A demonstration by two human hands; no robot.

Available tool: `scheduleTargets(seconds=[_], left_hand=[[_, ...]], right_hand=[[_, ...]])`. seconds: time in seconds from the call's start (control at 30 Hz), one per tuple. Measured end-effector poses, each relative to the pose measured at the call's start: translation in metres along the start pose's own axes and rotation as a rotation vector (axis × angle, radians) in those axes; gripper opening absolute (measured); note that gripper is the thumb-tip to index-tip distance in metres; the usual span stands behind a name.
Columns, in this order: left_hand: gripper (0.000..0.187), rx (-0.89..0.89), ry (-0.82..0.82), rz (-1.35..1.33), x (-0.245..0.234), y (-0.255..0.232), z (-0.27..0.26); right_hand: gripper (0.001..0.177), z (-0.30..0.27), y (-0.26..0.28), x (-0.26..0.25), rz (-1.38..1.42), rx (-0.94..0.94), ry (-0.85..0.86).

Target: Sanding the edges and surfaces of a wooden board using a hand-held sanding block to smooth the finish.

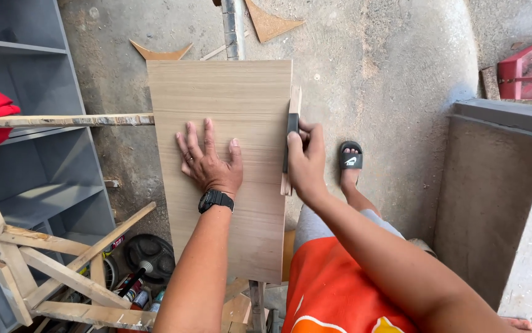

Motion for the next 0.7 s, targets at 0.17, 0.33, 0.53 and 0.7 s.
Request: scheduleTargets(seconds=[0.17, 0.33, 0.53, 0.7], left_hand=[[0.076, 0.007, -0.017, -0.001, -0.002, -0.002, 0.001], [0.078, 0.007, -0.016, 0.0, 0.0, 0.001, 0.001], [0.078, 0.019, -0.023, 0.0, 0.0, 0.003, -0.002], [0.078, 0.015, -0.019, -0.015, -0.002, 0.001, 0.002]], right_hand=[[0.036, 0.086, -0.02, 0.015, 0.023, 0.051, -0.068], [0.033, -0.02, -0.009, -0.007, -0.078, -0.03, 0.006], [0.034, 0.043, -0.025, 0.006, -0.087, -0.052, -0.057], [0.038, -0.041, -0.038, -0.009, -0.339, 0.191, 0.076]])
Point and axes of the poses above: each hand's wrist, its own z-axis towards the middle knuckle, its own x-axis out of the palm, y = z × x, the point moved 9 cm from there along z, towards the middle knuckle, and after that the axes turned 8 degrees about -z, right-handed, at the moved point
